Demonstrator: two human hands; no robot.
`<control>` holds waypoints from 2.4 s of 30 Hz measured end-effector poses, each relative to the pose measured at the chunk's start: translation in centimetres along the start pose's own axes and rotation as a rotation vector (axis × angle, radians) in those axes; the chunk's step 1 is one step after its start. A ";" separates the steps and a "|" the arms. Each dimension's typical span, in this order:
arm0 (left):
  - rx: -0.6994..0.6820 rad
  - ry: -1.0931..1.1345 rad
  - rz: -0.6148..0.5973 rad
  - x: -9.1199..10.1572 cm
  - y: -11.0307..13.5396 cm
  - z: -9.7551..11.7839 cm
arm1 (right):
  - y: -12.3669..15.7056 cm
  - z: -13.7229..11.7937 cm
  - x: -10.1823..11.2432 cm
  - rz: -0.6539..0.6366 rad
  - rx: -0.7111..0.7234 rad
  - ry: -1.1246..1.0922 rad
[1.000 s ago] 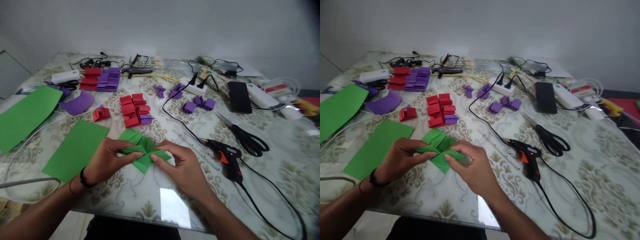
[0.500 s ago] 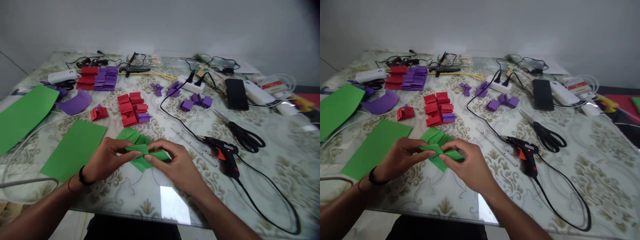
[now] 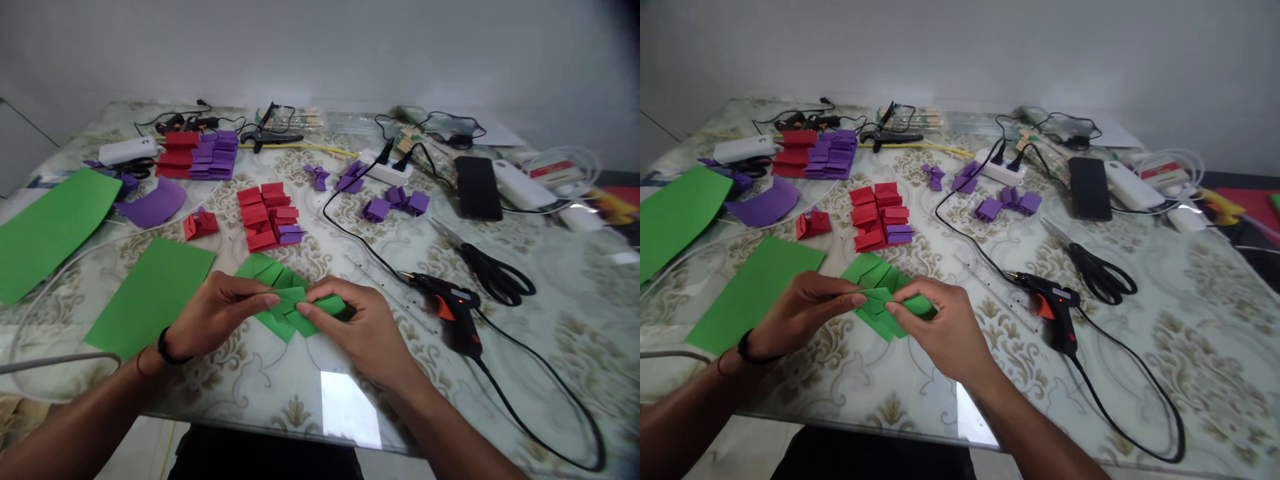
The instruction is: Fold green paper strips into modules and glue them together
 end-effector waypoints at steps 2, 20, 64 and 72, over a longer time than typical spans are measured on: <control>-0.039 -0.045 0.017 0.0 0.1 0.0 | 0.0 0.1 0.0 -0.004 -0.014 -0.005; -0.126 -0.220 0.016 -0.4 0.2 -0.3 | 0.2 -0.1 -0.4 -0.130 0.017 -0.032; -0.351 -0.240 0.146 0.5 0.6 0.9 | -0.3 -0.4 1.2 0.000 0.129 -0.043; -0.450 -0.229 0.167 0.9 0.8 1.6 | -0.2 -1.6 1.9 0.108 0.326 -0.079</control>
Point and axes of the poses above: each hand's wrist, its own y-axis away from the middle knuckle, its own x-axis out of the back of the hand, z = x × y, the point moved 5 cm from there along -y, towards the middle knuckle, and after that the axes turned 15 degrees about z, right-handed, at the moved point
